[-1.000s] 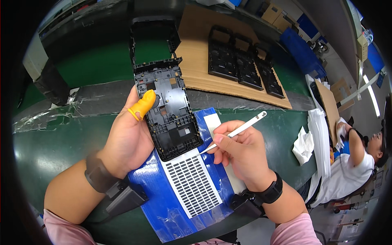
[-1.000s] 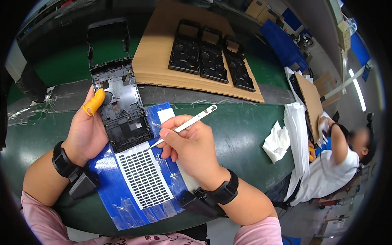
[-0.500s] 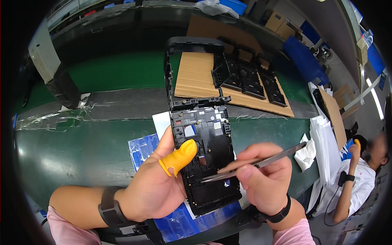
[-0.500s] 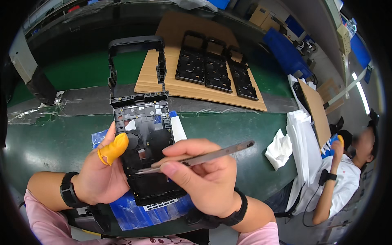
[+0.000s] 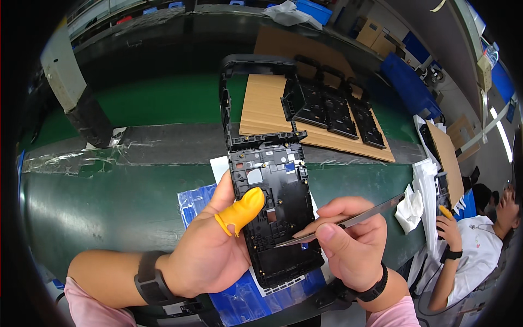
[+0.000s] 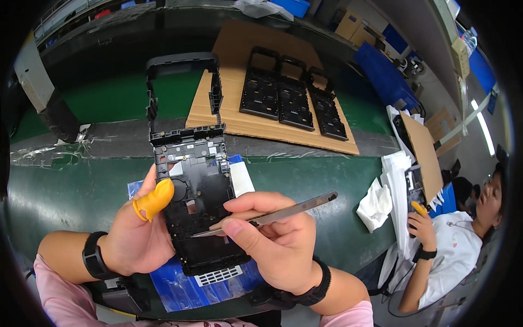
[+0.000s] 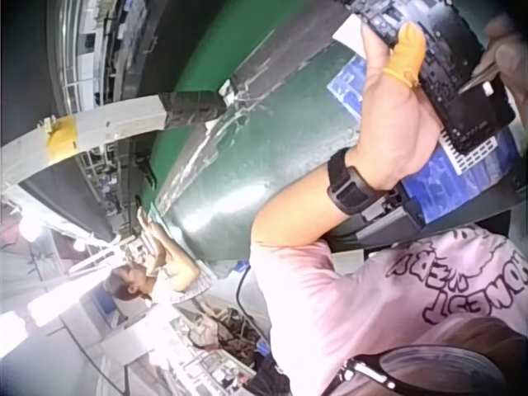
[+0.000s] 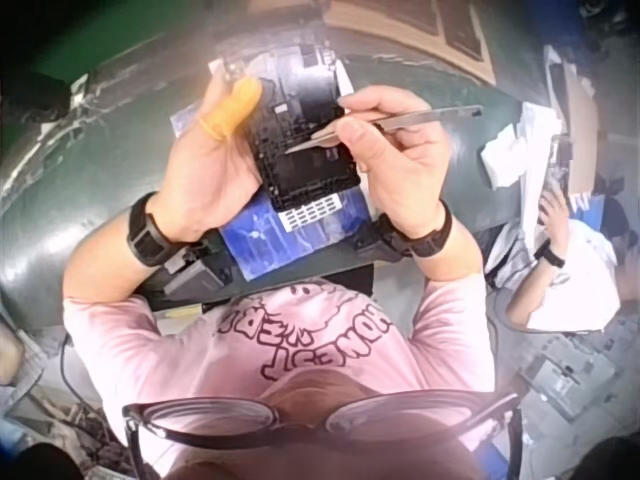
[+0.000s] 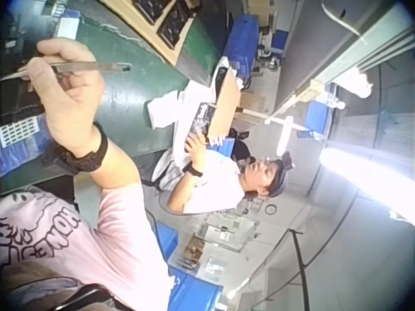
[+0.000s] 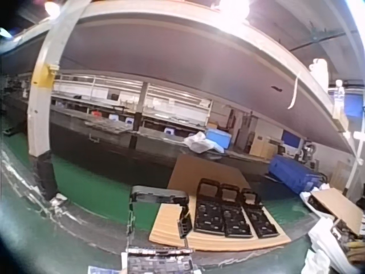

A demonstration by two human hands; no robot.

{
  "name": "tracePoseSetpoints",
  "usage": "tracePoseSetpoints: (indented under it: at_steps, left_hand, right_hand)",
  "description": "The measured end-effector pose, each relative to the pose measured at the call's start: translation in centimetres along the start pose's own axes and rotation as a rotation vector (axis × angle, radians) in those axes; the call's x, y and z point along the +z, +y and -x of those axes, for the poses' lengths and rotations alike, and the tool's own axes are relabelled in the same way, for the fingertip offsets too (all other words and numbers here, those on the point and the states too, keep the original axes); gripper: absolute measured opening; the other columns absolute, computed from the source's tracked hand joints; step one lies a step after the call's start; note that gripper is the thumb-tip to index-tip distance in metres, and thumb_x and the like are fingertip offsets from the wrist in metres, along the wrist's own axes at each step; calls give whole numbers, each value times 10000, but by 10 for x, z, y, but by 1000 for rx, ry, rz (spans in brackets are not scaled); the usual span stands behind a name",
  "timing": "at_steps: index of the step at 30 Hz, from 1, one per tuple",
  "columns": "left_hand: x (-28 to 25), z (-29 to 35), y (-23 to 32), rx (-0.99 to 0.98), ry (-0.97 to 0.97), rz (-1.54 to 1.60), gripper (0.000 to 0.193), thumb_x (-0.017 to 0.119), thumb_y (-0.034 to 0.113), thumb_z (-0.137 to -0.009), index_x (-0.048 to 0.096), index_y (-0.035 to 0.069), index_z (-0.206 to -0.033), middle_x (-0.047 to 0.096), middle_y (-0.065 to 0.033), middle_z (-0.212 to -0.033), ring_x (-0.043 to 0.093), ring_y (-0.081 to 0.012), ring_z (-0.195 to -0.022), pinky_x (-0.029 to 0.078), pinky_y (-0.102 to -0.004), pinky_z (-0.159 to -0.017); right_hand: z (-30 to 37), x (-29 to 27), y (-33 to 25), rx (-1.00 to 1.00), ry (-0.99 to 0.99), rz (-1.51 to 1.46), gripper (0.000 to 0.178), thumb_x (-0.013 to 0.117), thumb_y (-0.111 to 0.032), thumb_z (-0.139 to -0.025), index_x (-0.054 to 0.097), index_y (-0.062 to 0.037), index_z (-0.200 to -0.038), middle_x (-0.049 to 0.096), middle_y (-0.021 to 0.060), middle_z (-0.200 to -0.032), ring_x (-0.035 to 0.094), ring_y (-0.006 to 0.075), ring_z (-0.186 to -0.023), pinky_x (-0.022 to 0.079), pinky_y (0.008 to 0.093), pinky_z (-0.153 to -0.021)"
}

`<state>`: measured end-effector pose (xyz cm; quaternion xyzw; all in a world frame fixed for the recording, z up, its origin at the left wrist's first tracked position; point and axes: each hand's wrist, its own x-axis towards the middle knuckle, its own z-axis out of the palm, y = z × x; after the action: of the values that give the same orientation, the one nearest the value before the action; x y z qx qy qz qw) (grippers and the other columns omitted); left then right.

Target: The recorder is assembling an electronic device component using tweezers and a stylus tool to place and secure small parts within a plastic housing.

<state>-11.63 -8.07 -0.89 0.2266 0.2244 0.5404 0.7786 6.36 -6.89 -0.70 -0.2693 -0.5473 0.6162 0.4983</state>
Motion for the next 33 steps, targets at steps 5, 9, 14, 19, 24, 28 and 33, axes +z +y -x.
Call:
tracePoseSetpoints:
  at_steps: [5,9,14,19,24,28,33]
  left_hand:
    - [-2,0,-1,4,-15,2,472,421,261,-904,212,151,-1313,405,-120,-1258,453,-272,-1133,402,-451,-923]
    - [1,1,1,13,-24,36,513,448,234,-885,192,146,-1321,386,-113,-1274,441,-274,-1145,399,-449,-927]
    - [-6,-4,-5,78,-95,-115,661,516,8,-780,172,136,-1330,382,-100,-1280,435,-268,-1153,401,-430,-929]
    - [-5,-8,-1,119,-96,-140,825,509,-173,-666,157,142,-1343,390,-93,-1273,454,-254,-1137,423,-403,-909]
    - [-23,-34,38,391,-30,-243,741,496,-189,-644,269,116,-1281,479,-81,-1151,508,-208,-1036,457,-363,-859]
    - [-34,-35,47,416,23,-252,593,513,-7,-771,286,134,-1300,471,-77,-1181,494,-216,-1057,416,-382,-903]
    - [-38,-36,44,354,66,-106,359,410,236,-908,374,135,-1250,491,-73,-1179,494,-225,-1068,408,-409,-904]
  right_hand:
    - [0,1,1,-5,-6,-3,239,549,70,-799,504,66,-1033,617,130,-878,600,135,-796,477,229,-720]
    - [-1,0,2,-1,-7,21,236,548,73,-798,506,69,-1031,616,134,-884,601,136,-797,478,228,-720]
    - [-3,1,1,-14,10,-23,216,548,75,-797,515,71,-1010,614,129,-881,604,143,-811,481,231,-724]
    - [-6,-7,3,-10,55,32,201,562,35,-802,523,44,-999,617,116,-809,540,80,-594,440,193,-550]
    - [-20,-18,6,-67,223,-25,166,558,19,-800,548,18,-965,605,93,-725,483,58,-512,383,178,-465]
    - [-24,-12,29,223,134,97,158,584,5,-794,573,11,-951,610,72,-733,505,43,-537,375,155,-456]
    - [-25,-15,33,261,100,122,164,583,5,-794,578,5,-958,619,82,-720,498,44,-529,373,157,-457]
